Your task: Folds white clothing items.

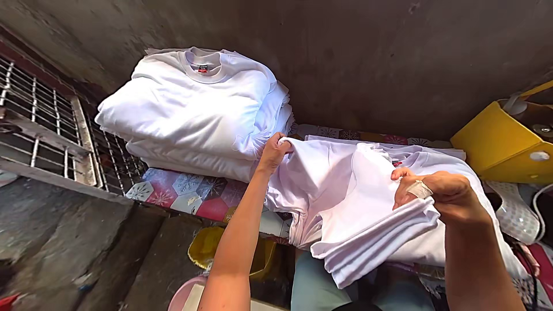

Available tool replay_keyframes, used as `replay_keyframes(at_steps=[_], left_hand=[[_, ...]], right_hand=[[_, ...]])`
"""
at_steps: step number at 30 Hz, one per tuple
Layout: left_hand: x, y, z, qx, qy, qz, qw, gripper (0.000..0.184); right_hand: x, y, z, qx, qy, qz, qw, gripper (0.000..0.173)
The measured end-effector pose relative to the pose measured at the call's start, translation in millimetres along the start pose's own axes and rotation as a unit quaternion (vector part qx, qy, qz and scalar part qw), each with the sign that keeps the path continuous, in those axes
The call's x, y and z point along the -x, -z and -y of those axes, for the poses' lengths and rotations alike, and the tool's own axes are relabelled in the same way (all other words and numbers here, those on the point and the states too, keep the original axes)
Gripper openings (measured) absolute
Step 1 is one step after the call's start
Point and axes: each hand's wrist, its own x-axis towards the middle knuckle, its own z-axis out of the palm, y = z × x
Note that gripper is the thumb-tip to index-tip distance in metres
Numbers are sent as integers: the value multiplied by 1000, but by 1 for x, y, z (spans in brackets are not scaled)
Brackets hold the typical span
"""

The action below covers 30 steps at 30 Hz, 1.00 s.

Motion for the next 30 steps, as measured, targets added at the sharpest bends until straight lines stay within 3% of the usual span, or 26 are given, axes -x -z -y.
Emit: replay_keyframes(at_steps=[2,3,6,9,12,15,18,19,21,22,23,24,26,28,30], left_hand=[[10,-7,3,173,13,-59,983,19],[14,-7,4,186,21,-77,979,17],[38,3,-4,9,-56,-85,995,17],[59,3,-13,-143,-190,-152,959,21],[71,-6,-31,-169,-295,-179,923,21],[85,-21,-54,-124,-322,-146,927,20],[113,-27,-57,-128,-235,-72,961,28],[128,-26,-55,-144,-208,0,968,34],[156,-25,-51,-156,-189,177,953,17],[160,-22,-47,-151,-185,259,936,14],[158,-18,-43,-157,-170,294,927,16],[151,-13,-40,-189,-144,264,935,18],[122,-7,-24,-296,-44,121,946,26],[81,-9,-1,-403,110,19,909,42],[51,-18,23,-458,227,3,860,60]], right_hand=[[-8,-5,-10,-24,-15,-20,999,15],[-12,-8,-13,-37,-29,-25,999,16],[-28,-14,-14,-49,-70,-22,996,12],[-57,-18,-15,42,-57,1,997,7],[-108,-28,-39,130,-1,38,991,7],[-151,-41,-72,163,-41,125,978,6],[-150,-45,-71,148,-62,144,977,6],[-135,-38,-59,146,-67,124,979,17],[-91,-14,-30,118,-89,81,986,46],[-64,2,-17,104,-100,69,987,48],[-38,17,-6,96,-101,54,989,39],[-16,28,3,90,-85,34,992,27],[13,41,17,48,-52,30,997,19],[22,40,22,21,-29,37,999,17],[21,32,21,20,-25,39,999,16]])
